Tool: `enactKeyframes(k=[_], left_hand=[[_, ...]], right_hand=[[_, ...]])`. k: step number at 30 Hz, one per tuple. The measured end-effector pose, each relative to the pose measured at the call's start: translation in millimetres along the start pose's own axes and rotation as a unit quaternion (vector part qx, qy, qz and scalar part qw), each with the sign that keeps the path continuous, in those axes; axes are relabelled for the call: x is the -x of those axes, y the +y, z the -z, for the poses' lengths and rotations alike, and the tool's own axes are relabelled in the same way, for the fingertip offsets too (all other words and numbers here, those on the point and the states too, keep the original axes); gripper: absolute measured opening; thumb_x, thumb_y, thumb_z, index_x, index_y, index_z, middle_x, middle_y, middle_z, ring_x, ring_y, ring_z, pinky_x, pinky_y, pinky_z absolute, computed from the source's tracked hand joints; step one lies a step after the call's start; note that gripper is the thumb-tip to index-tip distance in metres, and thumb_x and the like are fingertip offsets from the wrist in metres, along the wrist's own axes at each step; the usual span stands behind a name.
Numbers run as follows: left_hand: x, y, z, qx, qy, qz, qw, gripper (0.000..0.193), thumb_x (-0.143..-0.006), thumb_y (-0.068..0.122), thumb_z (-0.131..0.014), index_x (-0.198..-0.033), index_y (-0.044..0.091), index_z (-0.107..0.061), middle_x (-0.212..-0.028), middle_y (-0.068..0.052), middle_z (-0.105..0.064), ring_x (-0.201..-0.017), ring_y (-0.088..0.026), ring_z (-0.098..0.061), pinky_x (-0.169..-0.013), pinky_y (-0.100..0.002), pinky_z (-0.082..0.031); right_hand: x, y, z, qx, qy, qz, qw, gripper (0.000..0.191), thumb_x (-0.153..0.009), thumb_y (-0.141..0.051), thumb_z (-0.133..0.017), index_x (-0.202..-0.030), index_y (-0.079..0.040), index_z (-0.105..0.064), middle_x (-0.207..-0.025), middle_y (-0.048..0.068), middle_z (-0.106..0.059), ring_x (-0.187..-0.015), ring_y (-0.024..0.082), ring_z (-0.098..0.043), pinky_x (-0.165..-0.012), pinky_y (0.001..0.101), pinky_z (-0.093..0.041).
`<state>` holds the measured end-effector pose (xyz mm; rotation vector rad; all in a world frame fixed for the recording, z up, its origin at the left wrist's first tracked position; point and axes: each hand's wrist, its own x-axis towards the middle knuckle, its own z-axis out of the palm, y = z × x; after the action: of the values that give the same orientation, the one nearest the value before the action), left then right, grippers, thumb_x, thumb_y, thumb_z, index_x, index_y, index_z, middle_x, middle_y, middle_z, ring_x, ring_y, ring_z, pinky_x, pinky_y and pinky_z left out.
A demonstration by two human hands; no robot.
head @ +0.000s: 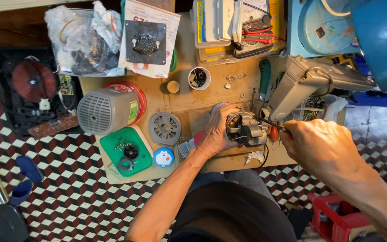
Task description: The person repairs a small electrical appliance, likely a blender, by disassembling its base and manipulating internal components. They use a cordless drill, screwdriver, and pliers to remove screws, adjust wires, and reassemble the unit on a cluttered workbench.
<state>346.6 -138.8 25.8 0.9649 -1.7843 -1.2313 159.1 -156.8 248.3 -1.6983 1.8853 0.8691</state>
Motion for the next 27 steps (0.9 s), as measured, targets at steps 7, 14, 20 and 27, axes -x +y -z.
enactKeyframes(k=[7, 14, 20, 27], left_hand=[[6, 8, 7, -0.065, -0.007, 0.033, 0.997, 0.097, -0.063, 0.022, -0.093, -0.146, 0.015, -0.043, -0.147, -0.016, -0.055, -0.138, -0.038, -0.053, -0.117, -0.045, -0.044], [10, 18, 6, -0.038, 0.006, 0.073, 0.997, 0.106, -0.064, 0.029, -0.096, -0.152, 0.019, -0.037, -0.141, -0.015, -0.057, -0.134, -0.036, -0.056, -0.115, -0.045, -0.045], [12, 10, 5, -0.012, 0.028, 0.032, 0.999, 0.106, -0.064, 0.023, -0.094, -0.153, 0.018, -0.036, -0.14, -0.016, -0.059, -0.134, -0.036, -0.054, -0.116, -0.045, -0.043], [13, 9, 8, -0.033, 0.038, 0.021, 0.999, 0.102, -0.062, 0.019, -0.091, -0.15, 0.018, -0.041, -0.139, -0.012, -0.061, -0.133, -0.035, -0.057, -0.116, -0.044, -0.045]], right_hand=[[16, 2, 3, 0.042, 0.112, 0.095, 0.988, 0.027, -0.097, -0.034, -0.057, -0.092, -0.009, -0.066, -0.069, 0.014, -0.072, -0.066, 0.033, -0.072, -0.057, 0.0458, -0.057], [76, -2, -1, -0.052, 0.166, 0.108, 0.979, 0.03, -0.094, -0.037, -0.064, -0.118, -0.02, -0.073, -0.081, 0.008, -0.075, -0.064, 0.03, -0.073, -0.055, 0.0436, -0.057], [71, -35, -39, -0.065, 0.15, 0.107, 0.981, 0.028, -0.091, -0.035, -0.062, -0.111, -0.02, -0.075, -0.083, 0.012, -0.075, -0.069, 0.03, -0.074, -0.061, 0.0446, -0.058], [68, -46, -53, -0.081, 0.154, 0.086, 0.981, 0.028, -0.092, -0.034, -0.061, -0.11, -0.017, -0.075, -0.083, 0.014, -0.075, -0.07, 0.031, -0.074, -0.064, 0.045, -0.059]])
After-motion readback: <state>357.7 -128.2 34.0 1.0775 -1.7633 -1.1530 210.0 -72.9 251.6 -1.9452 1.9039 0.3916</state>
